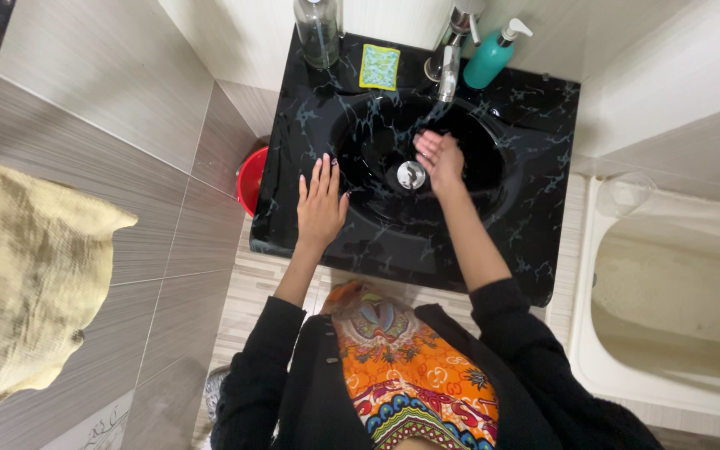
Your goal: The person cleans a black marble bathroom sink. They first wipe the surface with their hands, then use a yellow sponge to scrub the basin and countertop while rinsing under running water from the faucet.
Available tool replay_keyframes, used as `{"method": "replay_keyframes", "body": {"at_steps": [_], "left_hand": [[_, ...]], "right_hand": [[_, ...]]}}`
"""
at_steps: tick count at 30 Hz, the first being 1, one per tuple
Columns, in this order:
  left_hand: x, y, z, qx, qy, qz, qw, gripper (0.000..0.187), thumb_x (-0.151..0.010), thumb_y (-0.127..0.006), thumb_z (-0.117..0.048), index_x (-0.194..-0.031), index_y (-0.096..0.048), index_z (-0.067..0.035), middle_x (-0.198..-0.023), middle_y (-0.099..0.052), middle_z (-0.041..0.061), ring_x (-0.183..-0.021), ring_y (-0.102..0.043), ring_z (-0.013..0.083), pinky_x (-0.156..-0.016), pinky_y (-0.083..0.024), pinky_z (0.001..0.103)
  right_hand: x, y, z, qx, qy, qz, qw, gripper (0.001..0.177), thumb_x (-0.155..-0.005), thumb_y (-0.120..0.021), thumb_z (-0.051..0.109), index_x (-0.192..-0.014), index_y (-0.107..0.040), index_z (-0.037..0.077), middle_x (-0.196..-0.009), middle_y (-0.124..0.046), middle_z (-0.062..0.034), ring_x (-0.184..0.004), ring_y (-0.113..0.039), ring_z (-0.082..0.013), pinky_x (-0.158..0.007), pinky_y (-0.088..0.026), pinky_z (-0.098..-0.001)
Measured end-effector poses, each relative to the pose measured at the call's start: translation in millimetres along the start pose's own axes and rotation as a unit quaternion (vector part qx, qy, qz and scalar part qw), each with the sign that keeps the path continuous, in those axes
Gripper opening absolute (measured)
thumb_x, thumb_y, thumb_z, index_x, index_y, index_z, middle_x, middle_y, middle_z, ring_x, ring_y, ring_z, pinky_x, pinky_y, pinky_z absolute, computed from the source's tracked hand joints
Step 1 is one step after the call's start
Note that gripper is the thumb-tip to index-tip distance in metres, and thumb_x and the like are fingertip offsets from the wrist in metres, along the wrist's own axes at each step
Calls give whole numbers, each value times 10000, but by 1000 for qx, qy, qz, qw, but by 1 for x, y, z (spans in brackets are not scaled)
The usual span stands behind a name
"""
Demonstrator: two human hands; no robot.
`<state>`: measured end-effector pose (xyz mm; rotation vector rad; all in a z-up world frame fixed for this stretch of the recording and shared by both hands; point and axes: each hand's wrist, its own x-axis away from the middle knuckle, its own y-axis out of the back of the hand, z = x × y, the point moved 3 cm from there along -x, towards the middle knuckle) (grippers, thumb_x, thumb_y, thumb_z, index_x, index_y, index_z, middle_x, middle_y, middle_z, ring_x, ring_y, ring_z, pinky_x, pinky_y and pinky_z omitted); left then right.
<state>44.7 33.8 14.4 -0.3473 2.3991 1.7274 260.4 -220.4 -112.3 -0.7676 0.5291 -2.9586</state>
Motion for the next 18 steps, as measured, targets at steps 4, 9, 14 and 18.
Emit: {"method": "replay_keyframes", "body": {"at_steps": [4,9,14,18], "left_hand": [[-1,2,-1,11,8,8,1000,665,-1003,-572,-335,-1559,-405,-11,-1670,-307,155,-1542,-293,296,-1220,-246,560],[-3,7,-2,29,27,12,999,663,-984,-577,-325,-1555,-414,-28,-1662,-324,133,-1533,-307,276,-1225,-245,555],[-3,8,-1,32,31,12,999,657,-981,-584,-324,-1547,-427,-32,-1661,-331,127,-1532,-313,264,-1226,-244,548],[-3,9,-1,37,33,11,999,662,-975,-589,-326,-1552,-431,-42,-1659,-334,120,-1532,-310,259,-1230,-244,543]], "right_hand": [[-38,-11,23,-168,-60,41,983,637,-1043,-260,409,-1247,-680,-24,-1305,-717,-189,-1233,-683,-268,-1080,-489,-385],[-57,-26,35,-220,-82,36,972,574,-1009,-318,329,-1229,-688,-51,-1294,-724,-198,-1215,-696,-283,-1078,-510,-386],[-66,-30,42,-213,-99,19,972,487,-996,-392,279,-1181,-703,-47,-1240,-749,-186,-1167,-719,-272,-1065,-529,-370],[-69,-33,47,-196,-109,31,974,461,-987,-403,245,-1146,-723,-45,-1211,-762,-176,-1144,-729,-262,-1064,-529,-369]]}}
